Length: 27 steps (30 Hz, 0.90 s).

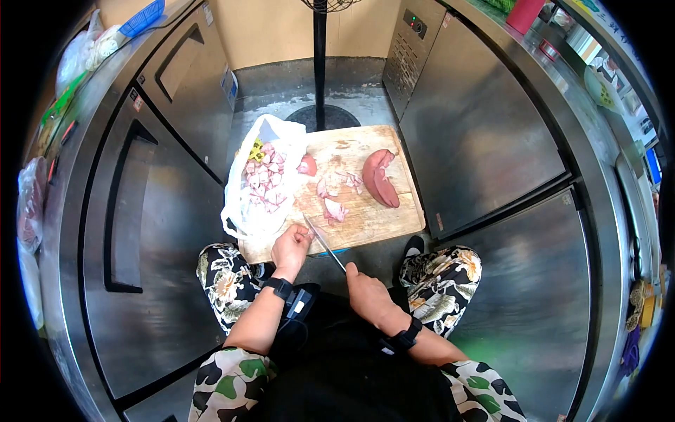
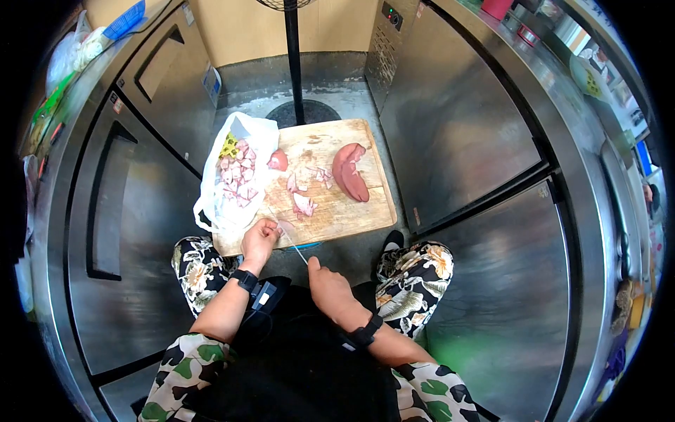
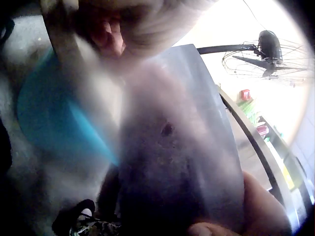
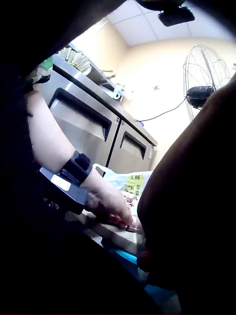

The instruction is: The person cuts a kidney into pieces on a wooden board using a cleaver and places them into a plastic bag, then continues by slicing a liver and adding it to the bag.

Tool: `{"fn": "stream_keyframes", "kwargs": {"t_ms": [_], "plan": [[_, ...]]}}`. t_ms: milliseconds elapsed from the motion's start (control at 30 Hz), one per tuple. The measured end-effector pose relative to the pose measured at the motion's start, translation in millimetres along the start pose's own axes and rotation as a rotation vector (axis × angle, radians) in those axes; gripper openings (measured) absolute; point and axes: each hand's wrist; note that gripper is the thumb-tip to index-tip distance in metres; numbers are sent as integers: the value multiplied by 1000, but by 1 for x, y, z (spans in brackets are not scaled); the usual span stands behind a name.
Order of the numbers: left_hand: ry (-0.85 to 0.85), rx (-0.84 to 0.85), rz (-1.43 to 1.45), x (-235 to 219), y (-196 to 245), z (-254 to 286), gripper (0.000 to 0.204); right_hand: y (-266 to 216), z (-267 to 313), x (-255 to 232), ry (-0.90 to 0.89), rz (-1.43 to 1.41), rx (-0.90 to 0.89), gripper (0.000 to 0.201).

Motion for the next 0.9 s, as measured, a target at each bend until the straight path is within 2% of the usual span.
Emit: {"fn": "stream_keyframes", "kwargs": {"t_ms": [300, 400, 433, 467, 533, 600, 667, 700, 800, 833, 900], "plan": [[-2, 2, 36, 4, -3, -3, 17, -5, -12, 3, -15, 23, -1, 24], [3, 104, 58, 9, -8, -3, 17, -4, -31, 7, -4, 49, -47, 24], [91, 205, 81, 6, 0, 5, 19, -3, -38, 7, 3, 52, -67, 24], [82, 213, 110, 6, 0, 7, 19, -1, -43, 8, 11, 56, -90, 24], [72, 229, 165, 7, -3, 8, 20, 15, -53, 5, 40, -41, -116, 26], [73, 180, 317, 8, -11, 2, 20, 23, -56, -23, -227, -544, 183, 42], [128, 150, 480, 18, -32, -10, 20, 27, -50, -43, -216, -647, 233, 41], [109, 168, 484, 16, -34, -16, 16, 35, -50, -45, -260, -683, 228, 56], [32, 126, 518, 19, -27, -27, 24, 48, -48, -57, -312, -937, 312, 54], [4, 149, 441, 21, -24, -31, 33, 50, -49, -59, -313, -1037, 335, 51], [32, 240, 312, 25, -12, -37, 32, 59, -54, -61, -293, -1111, 348, 49]]}}
Point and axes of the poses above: each hand's wrist, its own z-axis away from the middle knuckle, its own x-axis out of the palm, y = z × x, and after that the axes turned 12 degrees about y, right-handed
